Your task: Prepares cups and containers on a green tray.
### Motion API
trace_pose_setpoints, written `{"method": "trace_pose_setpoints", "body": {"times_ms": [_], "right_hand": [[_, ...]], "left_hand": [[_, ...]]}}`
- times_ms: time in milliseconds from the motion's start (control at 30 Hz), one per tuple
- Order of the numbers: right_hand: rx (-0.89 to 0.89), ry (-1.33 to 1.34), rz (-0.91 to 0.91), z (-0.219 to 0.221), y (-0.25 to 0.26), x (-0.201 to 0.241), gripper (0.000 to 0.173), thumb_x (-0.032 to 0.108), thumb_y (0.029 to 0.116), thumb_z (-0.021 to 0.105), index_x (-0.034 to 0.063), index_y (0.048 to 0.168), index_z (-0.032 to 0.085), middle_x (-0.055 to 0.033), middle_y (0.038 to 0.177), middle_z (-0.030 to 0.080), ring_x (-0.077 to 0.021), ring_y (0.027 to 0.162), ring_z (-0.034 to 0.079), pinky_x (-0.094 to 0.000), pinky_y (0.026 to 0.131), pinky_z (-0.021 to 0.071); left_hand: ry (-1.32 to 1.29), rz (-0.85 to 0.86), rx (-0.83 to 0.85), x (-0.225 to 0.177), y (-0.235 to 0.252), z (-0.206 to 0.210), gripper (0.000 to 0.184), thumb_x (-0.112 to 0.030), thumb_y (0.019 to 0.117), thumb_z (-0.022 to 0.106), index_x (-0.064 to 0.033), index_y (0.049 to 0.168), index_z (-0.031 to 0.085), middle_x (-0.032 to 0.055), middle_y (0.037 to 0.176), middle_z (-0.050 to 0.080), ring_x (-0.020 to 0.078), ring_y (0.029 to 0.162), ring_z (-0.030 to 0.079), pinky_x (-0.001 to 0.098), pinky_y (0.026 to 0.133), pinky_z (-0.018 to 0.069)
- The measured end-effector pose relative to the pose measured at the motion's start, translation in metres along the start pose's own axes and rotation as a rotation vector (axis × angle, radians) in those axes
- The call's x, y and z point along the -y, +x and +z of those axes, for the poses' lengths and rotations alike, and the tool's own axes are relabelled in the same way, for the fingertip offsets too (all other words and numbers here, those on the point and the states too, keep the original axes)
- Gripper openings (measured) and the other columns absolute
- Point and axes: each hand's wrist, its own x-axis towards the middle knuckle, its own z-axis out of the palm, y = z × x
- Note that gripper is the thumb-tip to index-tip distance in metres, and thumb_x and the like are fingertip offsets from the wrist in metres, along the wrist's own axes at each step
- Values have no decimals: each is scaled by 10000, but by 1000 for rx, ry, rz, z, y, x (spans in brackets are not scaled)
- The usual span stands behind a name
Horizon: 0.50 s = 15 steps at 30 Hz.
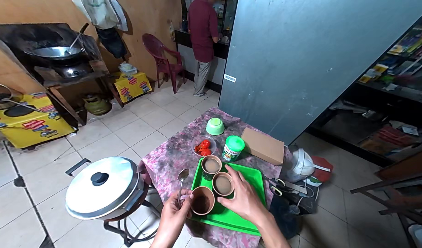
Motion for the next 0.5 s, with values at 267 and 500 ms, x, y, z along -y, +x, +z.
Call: {"method": "trace_pose_setpoints", "body": {"times_ms": [267, 500], "right_hand": [[130, 217, 65, 26, -6, -38, 700, 337, 821, 800, 62, 1415, 552, -88, 1309, 652, -145, 1117, 677, -326, 960, 576], [-12, 204, 16, 46, -6, -38, 566, 343, 808, 794, 84, 1290, 652, -31, 1200, 714, -98, 1134, 667, -306, 1023, 532]], "left_hand": [[-16, -7, 3, 0, -2, 0, 200, -168, 985, 617, -19, 1107, 667, 78, 756, 680, 148, 523, 589, 266, 489, 508], [-30, -1, 9, 2, -2, 0, 193, -161, 995, 597, -17, 1101, 669, 76, 726, 665, 147, 511, 575, 260, 479, 494]]}}
